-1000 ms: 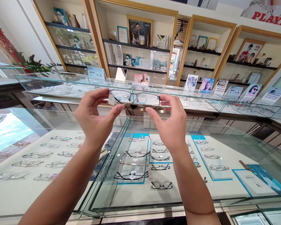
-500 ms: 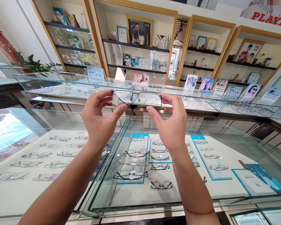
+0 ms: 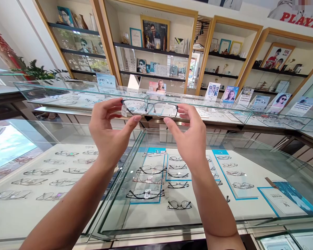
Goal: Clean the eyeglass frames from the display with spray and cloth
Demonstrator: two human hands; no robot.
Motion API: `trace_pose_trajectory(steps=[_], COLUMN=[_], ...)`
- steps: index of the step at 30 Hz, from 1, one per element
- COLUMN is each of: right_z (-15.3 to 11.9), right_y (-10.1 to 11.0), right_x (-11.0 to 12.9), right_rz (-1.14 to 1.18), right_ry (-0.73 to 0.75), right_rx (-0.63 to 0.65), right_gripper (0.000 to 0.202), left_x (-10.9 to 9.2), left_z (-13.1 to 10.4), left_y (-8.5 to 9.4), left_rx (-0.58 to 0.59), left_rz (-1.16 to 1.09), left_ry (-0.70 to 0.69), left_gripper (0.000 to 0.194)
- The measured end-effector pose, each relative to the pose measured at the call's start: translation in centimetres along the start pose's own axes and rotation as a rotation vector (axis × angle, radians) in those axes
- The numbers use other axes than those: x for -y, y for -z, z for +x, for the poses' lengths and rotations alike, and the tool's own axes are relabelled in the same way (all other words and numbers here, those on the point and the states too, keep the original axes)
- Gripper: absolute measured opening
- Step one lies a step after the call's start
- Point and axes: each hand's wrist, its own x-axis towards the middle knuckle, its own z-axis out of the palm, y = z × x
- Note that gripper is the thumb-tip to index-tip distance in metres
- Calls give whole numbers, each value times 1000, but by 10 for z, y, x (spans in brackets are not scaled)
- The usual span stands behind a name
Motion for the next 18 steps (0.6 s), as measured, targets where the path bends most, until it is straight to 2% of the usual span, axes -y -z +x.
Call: trace_pose_trajectory(steps=[18], right_z=[1], right_y=[0], right_x=[0], right_rz=[7], right_ry=[-97], right_rx=[53], right_gripper=[37], left_x=[-4], left_z=[-1], left_y=[-1], left_rx=[-23], left_rz=[43], left_ry=[-19], left_gripper=[55])
